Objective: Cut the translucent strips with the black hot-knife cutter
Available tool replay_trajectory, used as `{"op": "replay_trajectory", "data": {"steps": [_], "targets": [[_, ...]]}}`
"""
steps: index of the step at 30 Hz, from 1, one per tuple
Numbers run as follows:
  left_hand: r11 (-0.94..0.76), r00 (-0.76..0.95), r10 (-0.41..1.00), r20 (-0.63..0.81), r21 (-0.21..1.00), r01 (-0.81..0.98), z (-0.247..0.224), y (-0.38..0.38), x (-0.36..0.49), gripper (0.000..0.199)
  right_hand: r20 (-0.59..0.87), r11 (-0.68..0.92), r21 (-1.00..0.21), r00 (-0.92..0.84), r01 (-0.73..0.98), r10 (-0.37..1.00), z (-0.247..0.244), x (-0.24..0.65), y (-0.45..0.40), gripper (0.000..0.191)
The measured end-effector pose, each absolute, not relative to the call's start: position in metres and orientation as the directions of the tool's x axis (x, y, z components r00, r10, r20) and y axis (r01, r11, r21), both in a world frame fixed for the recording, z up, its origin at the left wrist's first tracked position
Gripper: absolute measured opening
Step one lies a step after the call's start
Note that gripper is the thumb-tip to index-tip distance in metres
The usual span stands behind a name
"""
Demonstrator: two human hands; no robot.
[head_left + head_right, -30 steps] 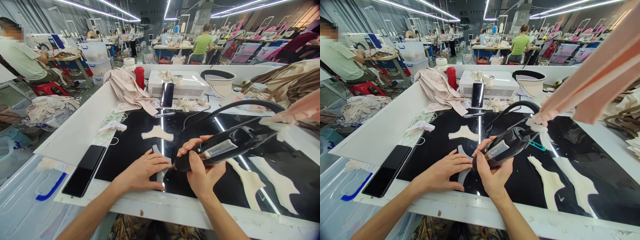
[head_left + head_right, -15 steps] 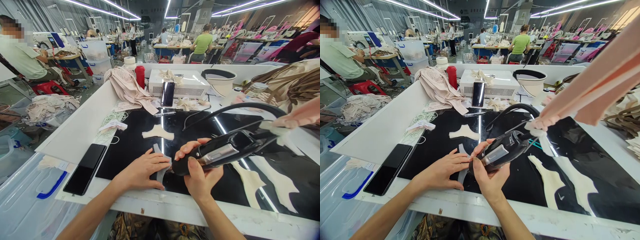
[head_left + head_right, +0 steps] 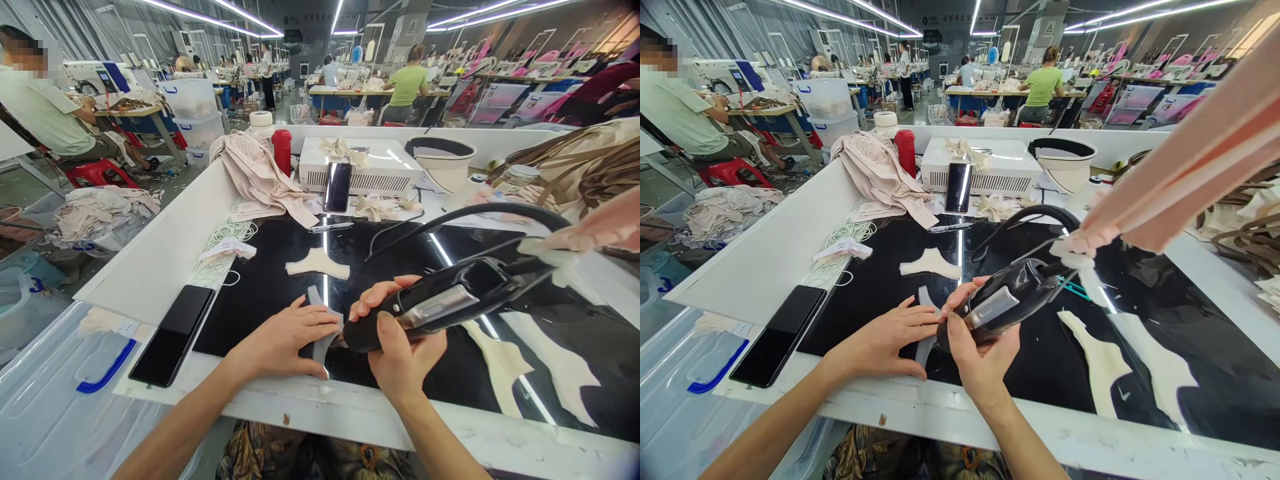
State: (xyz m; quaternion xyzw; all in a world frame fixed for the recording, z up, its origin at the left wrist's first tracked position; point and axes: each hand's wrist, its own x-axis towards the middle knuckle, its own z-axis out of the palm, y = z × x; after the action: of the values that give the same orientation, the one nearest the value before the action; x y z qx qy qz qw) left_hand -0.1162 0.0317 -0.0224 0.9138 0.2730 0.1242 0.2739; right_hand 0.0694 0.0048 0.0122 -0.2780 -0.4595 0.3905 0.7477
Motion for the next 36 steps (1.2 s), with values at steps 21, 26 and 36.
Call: {"op": "replay_trajectory", "data": {"steps": [21, 26, 36], "targets": [[-0.69, 0.823, 0.562, 0.079, 0.595, 0.413, -0.021, 0.033, -0.115, 0.079, 0.48, 0.518, -0.789, 0.195, -0.33, 0.855, 0.015, 0.068, -0.015, 0.03], [-0.698, 0.83, 0.552, 0.08, 0.588, 0.407, -0.02, 0.033, -0.114, 0.078, 0.478, 0.521, -0.799, 0.209, -0.299, 0.853, 0.012, 0.065, -0.017, 0.026], [-0.691, 0.782, 0.613, 0.115, 0.558, 0.46, -0.02, 0.034, -0.128, 0.062, 0.483, 0.539, -0.796, 0.248, -0.276, 0.84, 0.017, 0.088, -0.009, 0.034]]}}
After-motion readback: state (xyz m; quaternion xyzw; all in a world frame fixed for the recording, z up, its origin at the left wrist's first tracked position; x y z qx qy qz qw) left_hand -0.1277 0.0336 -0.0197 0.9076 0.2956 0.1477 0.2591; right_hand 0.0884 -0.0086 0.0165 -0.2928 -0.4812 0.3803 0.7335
